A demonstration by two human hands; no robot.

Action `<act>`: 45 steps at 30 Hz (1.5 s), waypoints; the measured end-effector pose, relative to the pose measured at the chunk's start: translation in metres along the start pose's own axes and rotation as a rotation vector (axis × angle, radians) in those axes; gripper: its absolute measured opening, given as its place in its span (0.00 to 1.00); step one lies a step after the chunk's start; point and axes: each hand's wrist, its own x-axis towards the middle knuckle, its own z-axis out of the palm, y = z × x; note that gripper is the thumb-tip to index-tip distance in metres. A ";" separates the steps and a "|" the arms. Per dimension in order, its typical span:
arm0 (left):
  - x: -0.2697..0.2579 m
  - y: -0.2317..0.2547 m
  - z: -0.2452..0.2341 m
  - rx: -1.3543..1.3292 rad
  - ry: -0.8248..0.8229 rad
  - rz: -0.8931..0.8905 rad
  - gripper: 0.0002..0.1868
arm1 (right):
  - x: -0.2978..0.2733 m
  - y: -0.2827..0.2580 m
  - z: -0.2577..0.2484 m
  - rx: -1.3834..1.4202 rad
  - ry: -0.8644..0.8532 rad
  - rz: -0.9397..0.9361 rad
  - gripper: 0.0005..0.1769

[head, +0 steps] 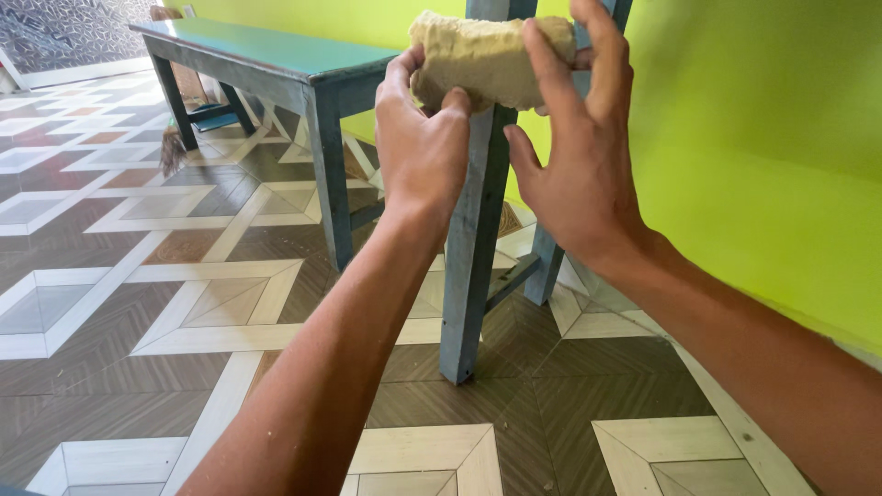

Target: The person uses a sanding block to smooth the surface of a blue wooden bench. They systematically sand the legs, the side edges, and the top surface of the bench in a room with patterned flooring.

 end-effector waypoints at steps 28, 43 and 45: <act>-0.045 0.110 0.096 -0.327 -0.209 0.167 0.35 | 0.004 0.042 -0.141 -0.289 0.137 0.259 0.18; 0.011 0.070 0.060 -0.394 -0.138 -0.194 0.31 | 0.094 0.015 -0.104 -0.512 -0.061 -0.409 0.22; 0.015 0.071 0.053 -0.400 -0.124 -0.140 0.27 | 0.097 0.006 -0.114 -0.501 -0.064 -0.408 0.21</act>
